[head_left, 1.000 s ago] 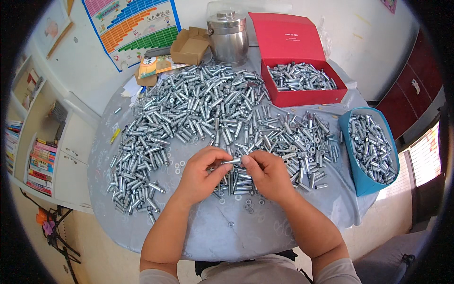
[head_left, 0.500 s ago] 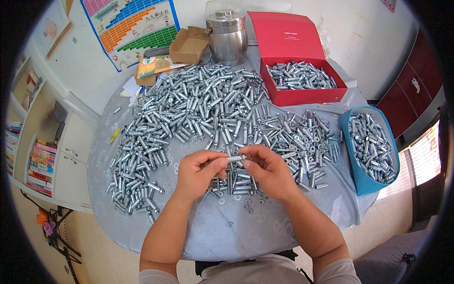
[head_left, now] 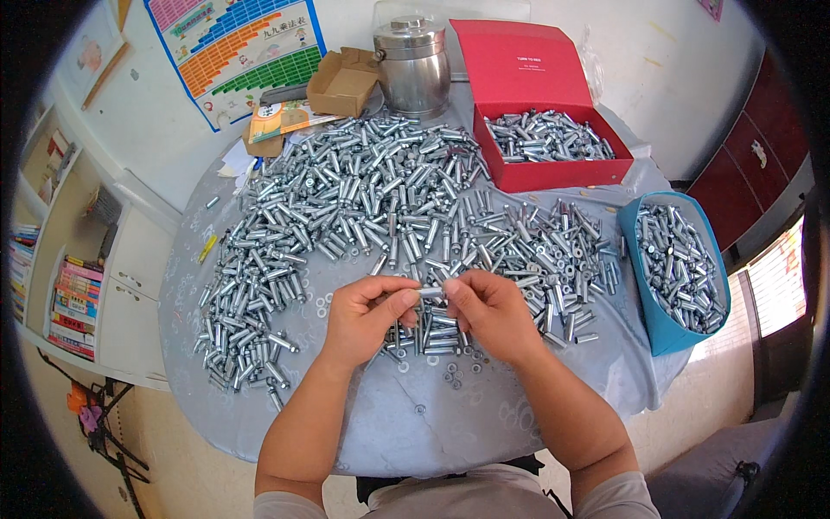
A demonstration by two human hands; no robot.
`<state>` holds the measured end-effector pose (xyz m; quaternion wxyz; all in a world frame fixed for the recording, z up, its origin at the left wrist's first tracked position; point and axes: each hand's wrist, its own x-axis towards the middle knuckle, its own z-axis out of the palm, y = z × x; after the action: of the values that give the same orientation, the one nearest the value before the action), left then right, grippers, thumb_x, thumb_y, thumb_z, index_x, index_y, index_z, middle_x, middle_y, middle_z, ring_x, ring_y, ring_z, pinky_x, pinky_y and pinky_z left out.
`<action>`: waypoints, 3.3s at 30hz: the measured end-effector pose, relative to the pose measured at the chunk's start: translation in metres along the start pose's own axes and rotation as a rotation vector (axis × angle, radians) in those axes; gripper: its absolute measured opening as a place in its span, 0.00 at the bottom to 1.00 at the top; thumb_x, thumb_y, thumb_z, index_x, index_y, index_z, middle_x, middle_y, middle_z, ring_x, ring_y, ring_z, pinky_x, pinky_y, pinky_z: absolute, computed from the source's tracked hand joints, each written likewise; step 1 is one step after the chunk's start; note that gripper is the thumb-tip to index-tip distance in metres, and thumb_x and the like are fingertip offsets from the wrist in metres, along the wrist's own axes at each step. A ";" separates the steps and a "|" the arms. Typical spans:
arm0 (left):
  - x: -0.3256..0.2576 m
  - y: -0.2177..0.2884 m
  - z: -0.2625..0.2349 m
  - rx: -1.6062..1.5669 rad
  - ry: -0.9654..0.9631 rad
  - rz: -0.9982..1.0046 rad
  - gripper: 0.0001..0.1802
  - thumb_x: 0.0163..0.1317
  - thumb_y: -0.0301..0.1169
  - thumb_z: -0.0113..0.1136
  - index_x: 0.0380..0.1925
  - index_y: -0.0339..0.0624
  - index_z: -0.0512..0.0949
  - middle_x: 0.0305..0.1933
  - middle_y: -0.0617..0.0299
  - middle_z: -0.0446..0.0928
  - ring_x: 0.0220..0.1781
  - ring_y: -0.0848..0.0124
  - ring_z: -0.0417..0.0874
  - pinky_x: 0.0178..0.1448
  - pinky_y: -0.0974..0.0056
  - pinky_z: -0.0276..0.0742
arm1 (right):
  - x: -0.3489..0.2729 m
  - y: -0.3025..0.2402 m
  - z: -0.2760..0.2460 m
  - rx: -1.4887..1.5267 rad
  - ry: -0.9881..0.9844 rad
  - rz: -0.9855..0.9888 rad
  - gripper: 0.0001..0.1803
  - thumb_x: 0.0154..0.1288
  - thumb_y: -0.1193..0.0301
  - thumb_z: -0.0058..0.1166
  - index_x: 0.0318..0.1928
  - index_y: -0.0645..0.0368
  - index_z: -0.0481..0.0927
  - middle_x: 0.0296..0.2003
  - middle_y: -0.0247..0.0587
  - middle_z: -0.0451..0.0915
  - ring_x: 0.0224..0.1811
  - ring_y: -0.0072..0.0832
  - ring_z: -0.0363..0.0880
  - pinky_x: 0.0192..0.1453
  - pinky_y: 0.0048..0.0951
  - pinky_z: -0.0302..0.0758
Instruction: The person sits at a table covered with a large pile of metal bolts and washers. They repeatedly pick up a bolt and a washer, thread the washer onto the bolt, and place the assembled fastener into a red box.
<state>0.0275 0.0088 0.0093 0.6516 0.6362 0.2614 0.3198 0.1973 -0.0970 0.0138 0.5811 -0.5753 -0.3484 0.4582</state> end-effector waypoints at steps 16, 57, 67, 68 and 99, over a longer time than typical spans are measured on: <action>0.000 -0.002 0.000 -0.040 0.010 0.009 0.09 0.65 0.26 0.61 0.41 0.31 0.81 0.32 0.58 0.82 0.28 0.73 0.82 0.33 0.70 0.80 | 0.001 0.005 -0.003 -0.039 -0.021 -0.029 0.13 0.70 0.70 0.55 0.50 0.63 0.78 0.33 0.31 0.79 0.27 0.13 0.72 0.30 0.17 0.69; 0.002 -0.010 -0.001 -0.109 -0.007 0.016 0.10 0.66 0.27 0.60 0.43 0.30 0.81 0.34 0.58 0.82 0.28 0.74 0.82 0.33 0.71 0.80 | 0.003 0.006 -0.003 0.129 -0.027 -0.027 0.11 0.71 0.69 0.54 0.44 0.65 0.78 0.30 0.34 0.78 0.24 0.17 0.74 0.27 0.20 0.72; 0.002 -0.007 0.000 -0.123 0.027 -0.029 0.10 0.66 0.26 0.60 0.43 0.31 0.81 0.33 0.57 0.82 0.28 0.73 0.82 0.33 0.70 0.81 | 0.003 0.008 -0.003 0.119 -0.022 -0.142 0.06 0.67 0.74 0.57 0.42 0.63 0.78 0.31 0.32 0.78 0.29 0.15 0.74 0.32 0.18 0.72; 0.002 -0.006 0.000 -0.132 0.039 -0.041 0.09 0.66 0.25 0.59 0.42 0.31 0.81 0.33 0.57 0.82 0.27 0.72 0.82 0.33 0.69 0.81 | 0.003 0.010 -0.004 0.078 -0.002 -0.183 0.06 0.67 0.74 0.56 0.42 0.63 0.78 0.31 0.32 0.78 0.28 0.15 0.74 0.32 0.18 0.72; 0.004 -0.005 0.001 -0.140 0.008 0.025 0.06 0.61 0.19 0.61 0.38 0.35 0.77 0.33 0.59 0.82 0.32 0.73 0.84 0.39 0.68 0.82 | 0.002 0.002 -0.007 0.365 0.045 0.146 0.08 0.68 0.70 0.54 0.41 0.62 0.78 0.30 0.30 0.78 0.30 0.11 0.70 0.34 0.17 0.67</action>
<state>0.0313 0.0108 0.0045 0.6895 0.5909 0.2331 0.3479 0.2039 -0.0982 0.0106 0.6487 -0.4943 -0.2038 0.5415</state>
